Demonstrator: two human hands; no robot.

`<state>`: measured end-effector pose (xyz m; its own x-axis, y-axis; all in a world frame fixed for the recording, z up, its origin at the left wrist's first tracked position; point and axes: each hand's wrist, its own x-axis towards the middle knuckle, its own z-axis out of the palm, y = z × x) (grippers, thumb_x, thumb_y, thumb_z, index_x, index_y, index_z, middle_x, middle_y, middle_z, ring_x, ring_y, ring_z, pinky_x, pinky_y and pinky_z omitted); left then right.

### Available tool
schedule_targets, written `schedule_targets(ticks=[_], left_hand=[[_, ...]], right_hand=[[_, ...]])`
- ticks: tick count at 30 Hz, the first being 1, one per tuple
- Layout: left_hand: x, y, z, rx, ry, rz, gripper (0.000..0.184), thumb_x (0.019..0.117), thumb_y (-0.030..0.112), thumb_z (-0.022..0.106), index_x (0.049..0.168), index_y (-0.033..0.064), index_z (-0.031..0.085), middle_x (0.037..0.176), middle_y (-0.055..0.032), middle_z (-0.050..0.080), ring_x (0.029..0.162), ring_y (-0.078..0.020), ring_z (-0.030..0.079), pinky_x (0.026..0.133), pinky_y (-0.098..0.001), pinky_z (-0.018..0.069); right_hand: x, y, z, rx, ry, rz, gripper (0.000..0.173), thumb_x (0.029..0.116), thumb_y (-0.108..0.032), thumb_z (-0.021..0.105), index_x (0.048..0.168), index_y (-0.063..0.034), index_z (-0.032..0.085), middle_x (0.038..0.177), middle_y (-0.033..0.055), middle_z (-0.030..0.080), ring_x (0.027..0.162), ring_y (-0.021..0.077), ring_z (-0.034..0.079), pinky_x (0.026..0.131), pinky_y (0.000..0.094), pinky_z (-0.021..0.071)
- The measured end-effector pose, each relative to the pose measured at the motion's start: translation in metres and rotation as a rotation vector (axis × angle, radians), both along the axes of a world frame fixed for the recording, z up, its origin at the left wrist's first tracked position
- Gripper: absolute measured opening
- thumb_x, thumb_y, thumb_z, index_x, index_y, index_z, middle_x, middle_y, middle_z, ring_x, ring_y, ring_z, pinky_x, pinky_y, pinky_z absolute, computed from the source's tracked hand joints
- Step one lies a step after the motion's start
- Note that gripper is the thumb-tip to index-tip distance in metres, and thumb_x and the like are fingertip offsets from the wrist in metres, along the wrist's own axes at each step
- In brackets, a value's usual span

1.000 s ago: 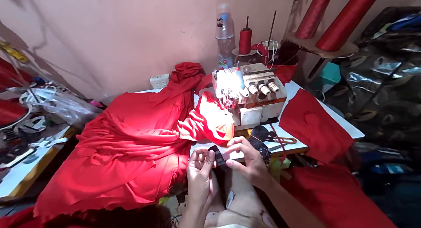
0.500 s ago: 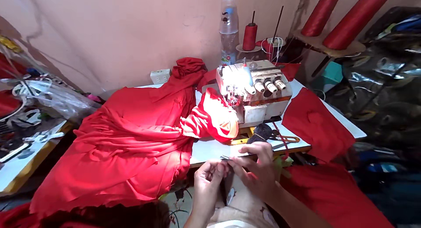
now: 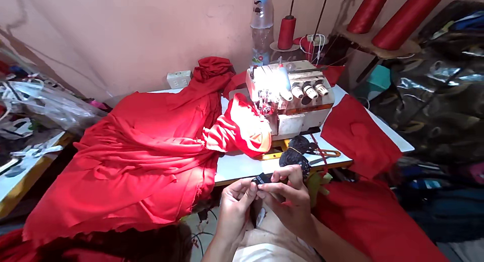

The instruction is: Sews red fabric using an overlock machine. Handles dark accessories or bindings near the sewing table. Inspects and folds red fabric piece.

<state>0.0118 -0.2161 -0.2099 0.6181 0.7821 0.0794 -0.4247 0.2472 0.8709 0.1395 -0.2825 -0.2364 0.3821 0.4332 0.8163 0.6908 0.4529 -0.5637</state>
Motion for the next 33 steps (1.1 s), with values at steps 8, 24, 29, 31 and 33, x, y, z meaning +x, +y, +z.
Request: schedule_targets(ticks=[8, 24, 29, 31, 33], left_hand=[[0.004, -0.008, 0.005, 0.090, 0.091, 0.181, 0.017, 0.0929, -0.001, 0.064, 0.087, 0.0082, 0.077, 0.078, 0.0031, 0.076, 0.074, -0.0027, 0.071, 0.075, -0.0200, 0.0598], [0.010, -0.014, -0.001, 0.183, 0.146, 0.240, 0.015, 0.0913, -0.001, 0.066, 0.086, 0.0088, 0.075, 0.076, 0.0071, 0.074, 0.070, 0.0000, 0.069, 0.072, -0.0185, 0.0593], [0.011, -0.014, -0.005, 0.178, 0.137, 0.241, 0.014, 0.0915, -0.001, 0.066, 0.087, 0.0080, 0.075, 0.077, 0.0070, 0.074, 0.071, -0.0001, 0.069, 0.072, -0.0184, 0.0593], [0.010, -0.012, -0.009, 0.202, 0.121, 0.220, 0.011, 0.0918, 0.003, 0.067, 0.089, 0.0092, 0.075, 0.079, 0.0072, 0.073, 0.073, -0.0003, 0.069, 0.073, -0.0188, 0.0588], [0.009, -0.010, -0.012, 0.233, 0.117, 0.186, 0.009, 0.0921, 0.009, 0.066, 0.090, 0.0114, 0.075, 0.080, 0.0093, 0.073, 0.075, 0.0008, 0.068, 0.074, -0.0186, 0.0577]], right_hand=[[0.009, -0.008, 0.000, -0.061, 0.153, 0.144, 0.025, 0.0966, -0.034, 0.067, 0.105, -0.0106, 0.067, 0.099, -0.0009, 0.064, 0.098, -0.0008, 0.060, 0.086, 0.0133, 0.0494], [0.008, -0.002, 0.004, -0.145, 0.246, 0.171, 0.013, 0.0895, -0.017, 0.068, 0.084, -0.0062, 0.070, 0.081, -0.0025, 0.067, 0.085, -0.0014, 0.061, 0.081, 0.0132, 0.0488], [0.010, -0.001, 0.002, -0.149, 0.234, 0.164, 0.014, 0.0894, -0.019, 0.068, 0.083, -0.0069, 0.071, 0.080, -0.0029, 0.067, 0.084, -0.0006, 0.060, 0.081, 0.0145, 0.0479], [0.010, -0.001, 0.002, -0.143, 0.235, 0.167, 0.013, 0.0896, -0.020, 0.069, 0.083, -0.0081, 0.071, 0.080, -0.0039, 0.067, 0.084, -0.0009, 0.060, 0.081, 0.0145, 0.0477], [0.010, 0.000, 0.002, -0.133, 0.225, 0.163, 0.013, 0.0903, -0.021, 0.069, 0.084, -0.0092, 0.071, 0.081, -0.0042, 0.067, 0.085, -0.0009, 0.061, 0.082, 0.0143, 0.0485]])
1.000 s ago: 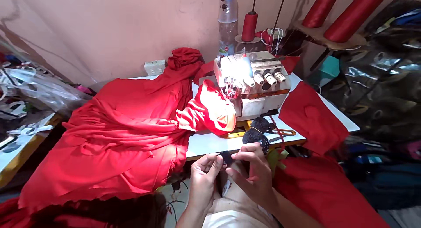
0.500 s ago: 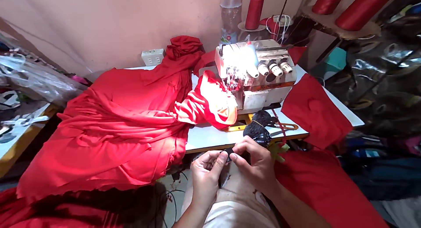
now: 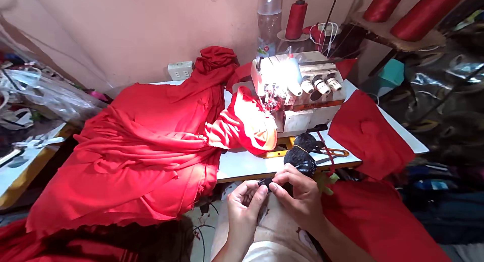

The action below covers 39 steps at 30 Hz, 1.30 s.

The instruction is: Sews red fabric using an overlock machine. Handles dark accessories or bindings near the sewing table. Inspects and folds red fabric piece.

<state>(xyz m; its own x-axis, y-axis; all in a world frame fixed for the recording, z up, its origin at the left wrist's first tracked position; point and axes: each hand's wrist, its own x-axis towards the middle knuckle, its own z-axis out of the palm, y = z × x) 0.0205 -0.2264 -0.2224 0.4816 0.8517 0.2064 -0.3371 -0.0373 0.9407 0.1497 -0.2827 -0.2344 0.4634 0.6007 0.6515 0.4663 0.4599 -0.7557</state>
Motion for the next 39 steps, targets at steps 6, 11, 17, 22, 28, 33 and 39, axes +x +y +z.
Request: schedule_targets(ticks=[6, 11, 17, 22, 28, 33, 39], left_hand=[[-0.003, 0.001, -0.001, 0.092, 0.032, -0.020, 0.012, 0.0883, 0.002, 0.068, 0.082, 0.0105, 0.075, 0.076, 0.0089, 0.072, 0.071, 0.0019, 0.068, 0.069, -0.0168, 0.0575], [-0.010, 0.016, -0.003, 0.573, 0.187, -0.072, 0.008, 0.0856, 0.009, 0.074, 0.080, 0.0048, 0.070, 0.080, 0.0009, 0.071, 0.084, -0.0013, 0.065, 0.080, -0.0174, 0.0520], [-0.005, 0.027, 0.012, 0.985, 0.286, -0.118, 0.009, 0.0846, 0.011, 0.071, 0.079, 0.0046, 0.072, 0.079, -0.0044, 0.072, 0.087, -0.0115, 0.065, 0.086, -0.0229, 0.0468], [0.010, 0.045, 0.021, 1.222, 0.283, -0.158, 0.014, 0.0917, 0.016, 0.063, 0.081, 0.0090, 0.069, 0.079, -0.0021, 0.071, 0.087, -0.0122, 0.065, 0.088, -0.0234, 0.0467], [0.024, 0.049, 0.028, 1.211, 0.284, -0.214, 0.016, 0.0920, 0.015, 0.062, 0.082, 0.0079, 0.071, 0.079, -0.0026, 0.073, 0.085, -0.0119, 0.065, 0.083, -0.0240, 0.0450], [0.034, 0.066, 0.033, 1.495, 0.603, 0.066, 0.036, 0.0986, 0.044, 0.055, 0.108, 0.0153, 0.076, 0.107, -0.0027, 0.075, 0.107, -0.0197, 0.064, 0.100, -0.0359, 0.0425], [0.038, 0.100, 0.064, 1.536, 0.618, -0.085, 0.029, 0.1033, 0.024, 0.052, 0.088, 0.0110, 0.073, 0.079, -0.0047, 0.065, 0.079, -0.0166, 0.063, 0.074, -0.0263, 0.0509]], right_hand=[[0.007, 0.000, -0.001, 0.018, -0.196, -0.074, 0.017, 0.0929, -0.030, 0.065, 0.088, -0.0137, 0.069, 0.085, -0.0023, 0.066, 0.088, 0.0044, 0.060, 0.085, 0.0195, 0.0466], [0.033, -0.007, 0.012, -0.019, -0.473, -0.004, 0.018, 0.0922, -0.037, 0.065, 0.100, -0.0236, 0.074, 0.102, -0.0021, 0.063, 0.103, 0.0108, 0.055, 0.091, 0.0238, 0.0435], [0.050, -0.017, 0.024, -0.010, -0.554, 0.137, 0.012, 0.0925, -0.025, 0.066, 0.084, -0.0194, 0.072, 0.107, -0.0010, 0.063, 0.113, 0.0119, 0.052, 0.098, 0.0212, 0.0409], [0.058, -0.018, 0.024, 0.022, -0.514, 0.037, 0.011, 0.0948, -0.026, 0.066, 0.089, -0.0215, 0.074, 0.112, -0.0004, 0.064, 0.116, 0.0113, 0.051, 0.099, 0.0206, 0.0406], [0.068, -0.016, 0.024, 0.058, -0.465, 0.049, 0.012, 0.0931, -0.024, 0.067, 0.084, -0.0180, 0.072, 0.110, 0.0008, 0.063, 0.116, 0.0103, 0.051, 0.102, 0.0196, 0.0385], [0.085, -0.009, 0.027, 0.051, -0.424, -0.090, 0.010, 0.0966, -0.028, 0.065, 0.091, -0.0222, 0.070, 0.110, -0.0025, 0.062, 0.116, 0.0072, 0.053, 0.102, 0.0200, 0.0408], [0.110, 0.038, 0.027, 0.026, -0.524, -0.524, 0.012, 0.0908, -0.023, 0.067, 0.085, -0.0199, 0.078, 0.098, 0.0053, 0.068, 0.105, 0.0195, 0.055, 0.092, 0.0280, 0.0414]])
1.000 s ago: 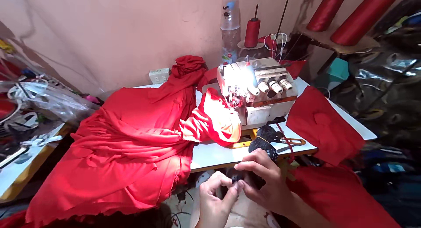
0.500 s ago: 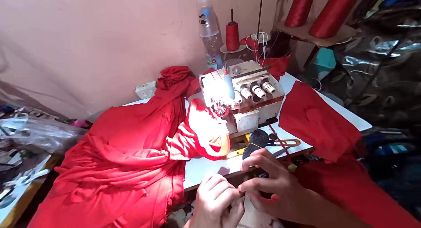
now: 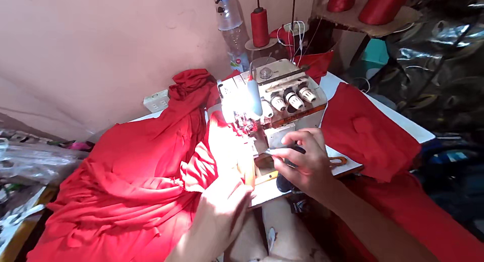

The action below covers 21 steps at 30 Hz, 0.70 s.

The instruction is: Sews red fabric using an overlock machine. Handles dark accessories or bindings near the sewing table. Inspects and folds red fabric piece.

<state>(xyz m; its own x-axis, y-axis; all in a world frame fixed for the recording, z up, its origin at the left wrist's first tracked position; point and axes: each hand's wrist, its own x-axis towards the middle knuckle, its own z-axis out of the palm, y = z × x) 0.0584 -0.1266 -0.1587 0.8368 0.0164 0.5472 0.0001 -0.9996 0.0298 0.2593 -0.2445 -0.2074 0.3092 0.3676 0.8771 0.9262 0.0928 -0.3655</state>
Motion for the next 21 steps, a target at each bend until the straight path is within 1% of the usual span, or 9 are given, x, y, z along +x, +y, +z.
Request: schedule_targets(ticks=[1, 2, 4, 6, 8, 11, 13, 17, 21], left_hand=[[-0.003, -0.002, 0.014, 0.018, 0.022, 0.053, 0.031, 0.1034, 0.025, 0.049, 0.088, 0.0099, 0.071, 0.081, -0.0063, 0.067, 0.078, -0.0178, 0.065, 0.071, -0.0274, 0.0522], [-0.005, -0.004, 0.027, 0.078, 0.032, 0.144, 0.031, 0.1009, 0.023, 0.050, 0.089, 0.0061, 0.073, 0.086, -0.0114, 0.072, 0.081, -0.0238, 0.070, 0.071, -0.0337, 0.0555], [-0.004, -0.004, 0.049, 0.224, 0.071, 0.332, 0.035, 0.0960, 0.023, 0.051, 0.098, -0.0024, 0.074, 0.100, -0.0207, 0.074, 0.094, -0.0365, 0.072, 0.079, -0.0466, 0.0569], [0.002, 0.004, 0.057, 0.312, 0.027, 0.407, 0.040, 0.0956, 0.029, 0.051, 0.094, -0.0032, 0.074, 0.093, -0.0225, 0.071, 0.087, -0.0394, 0.070, 0.072, -0.0486, 0.0524], [0.007, 0.007, 0.058, 0.266, 0.006, 0.348, 0.033, 0.0952, 0.027, 0.052, 0.086, 0.0025, 0.073, 0.085, -0.0165, 0.071, 0.082, -0.0331, 0.068, 0.073, -0.0442, 0.0504], [0.011, -0.003, 0.053, 0.103, 0.049, 0.230, 0.030, 0.0961, 0.027, 0.055, 0.084, 0.0087, 0.076, 0.083, -0.0103, 0.073, 0.084, -0.0254, 0.067, 0.080, -0.0381, 0.0486], [0.014, -0.011, 0.048, 0.048, 0.066, 0.192, 0.027, 0.0941, 0.025, 0.058, 0.084, 0.0080, 0.077, 0.078, -0.0101, 0.071, 0.080, -0.0249, 0.063, 0.076, -0.0365, 0.0440], [0.015, -0.020, 0.045, -0.006, 0.114, 0.188, 0.021, 0.0943, 0.021, 0.063, 0.088, 0.0075, 0.077, 0.078, -0.0097, 0.070, 0.080, -0.0235, 0.063, 0.078, -0.0348, 0.0450], [0.014, -0.022, 0.046, -0.055, 0.129, 0.177, 0.020, 0.0950, 0.019, 0.063, 0.088, 0.0060, 0.076, 0.077, -0.0109, 0.069, 0.081, -0.0224, 0.061, 0.081, -0.0342, 0.0416]], right_hand=[[-0.001, 0.009, -0.002, 0.002, -0.034, -0.031, 0.013, 0.0914, -0.023, 0.067, 0.085, -0.0194, 0.078, 0.098, 0.0058, 0.068, 0.106, 0.0221, 0.057, 0.094, 0.0313, 0.0432], [-0.002, 0.017, -0.004, 0.001, -0.076, -0.053, 0.013, 0.0915, -0.023, 0.067, 0.086, -0.0189, 0.078, 0.098, 0.0066, 0.069, 0.106, 0.0250, 0.059, 0.093, 0.0352, 0.0453], [-0.007, 0.031, -0.007, -0.016, -0.136, -0.077, 0.014, 0.0915, -0.021, 0.066, 0.087, -0.0175, 0.079, 0.097, 0.0086, 0.071, 0.103, 0.0281, 0.063, 0.088, 0.0389, 0.0488], [-0.014, 0.038, -0.007, -0.049, -0.143, -0.095, 0.015, 0.0893, -0.019, 0.066, 0.086, -0.0159, 0.080, 0.093, 0.0090, 0.073, 0.099, 0.0289, 0.066, 0.083, 0.0386, 0.0503], [-0.018, 0.038, -0.008, -0.106, -0.101, -0.079, 0.016, 0.0899, -0.020, 0.065, 0.088, -0.0154, 0.081, 0.094, 0.0098, 0.073, 0.095, 0.0291, 0.065, 0.080, 0.0387, 0.0505], [-0.023, 0.031, -0.010, -0.221, -0.070, -0.083, 0.023, 0.0914, -0.026, 0.062, 0.098, -0.0159, 0.082, 0.095, 0.0099, 0.073, 0.091, 0.0286, 0.067, 0.075, 0.0382, 0.0535], [-0.026, 0.028, -0.012, -0.303, -0.084, -0.093, 0.031, 0.0928, -0.030, 0.058, 0.106, -0.0139, 0.081, 0.091, 0.0103, 0.072, 0.084, 0.0277, 0.068, 0.066, 0.0372, 0.0532], [-0.029, 0.027, -0.016, -0.387, -0.107, -0.065, 0.036, 0.0929, -0.030, 0.056, 0.112, -0.0101, 0.078, 0.076, 0.0081, 0.066, 0.062, 0.0233, 0.062, 0.050, 0.0337, 0.0443], [-0.025, 0.026, -0.019, -0.444, -0.055, 0.032, 0.042, 0.0918, -0.031, 0.057, 0.124, -0.0112, 0.074, 0.068, 0.0064, 0.061, 0.054, 0.0219, 0.059, 0.046, 0.0335, 0.0418]])
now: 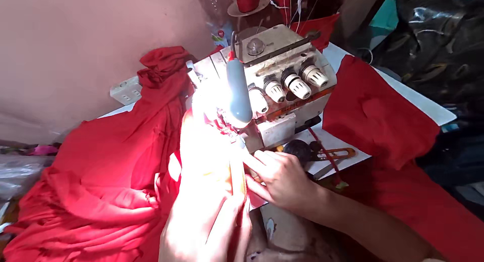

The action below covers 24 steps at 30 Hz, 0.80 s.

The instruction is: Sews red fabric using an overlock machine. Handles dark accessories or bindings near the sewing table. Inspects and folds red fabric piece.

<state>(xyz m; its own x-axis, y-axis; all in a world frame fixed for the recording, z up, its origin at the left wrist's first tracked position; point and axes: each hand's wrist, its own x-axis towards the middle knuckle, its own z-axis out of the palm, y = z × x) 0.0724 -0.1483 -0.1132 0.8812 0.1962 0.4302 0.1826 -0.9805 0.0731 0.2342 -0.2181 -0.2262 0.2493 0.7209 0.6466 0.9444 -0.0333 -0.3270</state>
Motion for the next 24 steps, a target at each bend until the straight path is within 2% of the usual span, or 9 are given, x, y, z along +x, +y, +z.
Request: schedule_targets(ticks=[3, 6, 13, 19, 24], left_hand=[[-0.001, -0.001, -0.002, -0.025, -0.009, 0.001, 0.019, 0.0956, 0.019, 0.064, 0.089, 0.0055, 0.076, 0.079, -0.0113, 0.070, 0.083, -0.0212, 0.061, 0.083, -0.0323, 0.0405], [-0.003, 0.000, -0.003, -0.038, -0.015, -0.021, 0.019, 0.0968, 0.019, 0.064, 0.092, 0.0048, 0.075, 0.080, -0.0115, 0.070, 0.086, -0.0208, 0.060, 0.086, -0.0305, 0.0409], [-0.001, -0.005, -0.009, -0.040, -0.059, -0.029, 0.018, 0.0968, 0.018, 0.066, 0.090, 0.0032, 0.074, 0.077, -0.0110, 0.066, 0.081, -0.0190, 0.058, 0.082, -0.0275, 0.0407], [-0.002, -0.005, -0.010, -0.017, -0.052, -0.046, 0.016, 0.0953, 0.015, 0.067, 0.091, 0.0026, 0.075, 0.075, -0.0112, 0.065, 0.079, -0.0198, 0.058, 0.081, -0.0282, 0.0407], [-0.003, -0.004, -0.013, -0.023, -0.025, -0.065, 0.015, 0.0949, 0.015, 0.067, 0.093, 0.0021, 0.076, 0.076, -0.0120, 0.066, 0.077, -0.0210, 0.059, 0.079, -0.0290, 0.0432]], right_hand=[[0.002, 0.000, 0.000, -0.021, 0.049, 0.030, 0.043, 0.0923, -0.031, 0.057, 0.127, -0.0123, 0.073, 0.070, 0.0067, 0.062, 0.055, 0.0224, 0.060, 0.045, 0.0344, 0.0429], [0.000, 0.002, 0.001, -0.017, 0.052, 0.022, 0.040, 0.0909, -0.027, 0.058, 0.124, -0.0111, 0.074, 0.069, 0.0070, 0.062, 0.054, 0.0230, 0.061, 0.045, 0.0342, 0.0431], [-0.008, 0.005, 0.003, -0.027, 0.067, 0.035, 0.034, 0.0827, -0.018, 0.064, 0.112, -0.0048, 0.075, 0.067, 0.0074, 0.063, 0.055, 0.0229, 0.063, 0.046, 0.0341, 0.0440], [-0.008, 0.006, 0.003, -0.029, 0.066, 0.047, 0.039, 0.0822, -0.018, 0.063, 0.116, -0.0042, 0.075, 0.065, 0.0070, 0.062, 0.052, 0.0217, 0.061, 0.044, 0.0334, 0.0421], [-0.006, 0.005, 0.001, -0.011, 0.068, 0.068, 0.037, 0.0806, -0.017, 0.062, 0.112, -0.0026, 0.075, 0.064, 0.0071, 0.061, 0.052, 0.0223, 0.061, 0.044, 0.0341, 0.0423]])
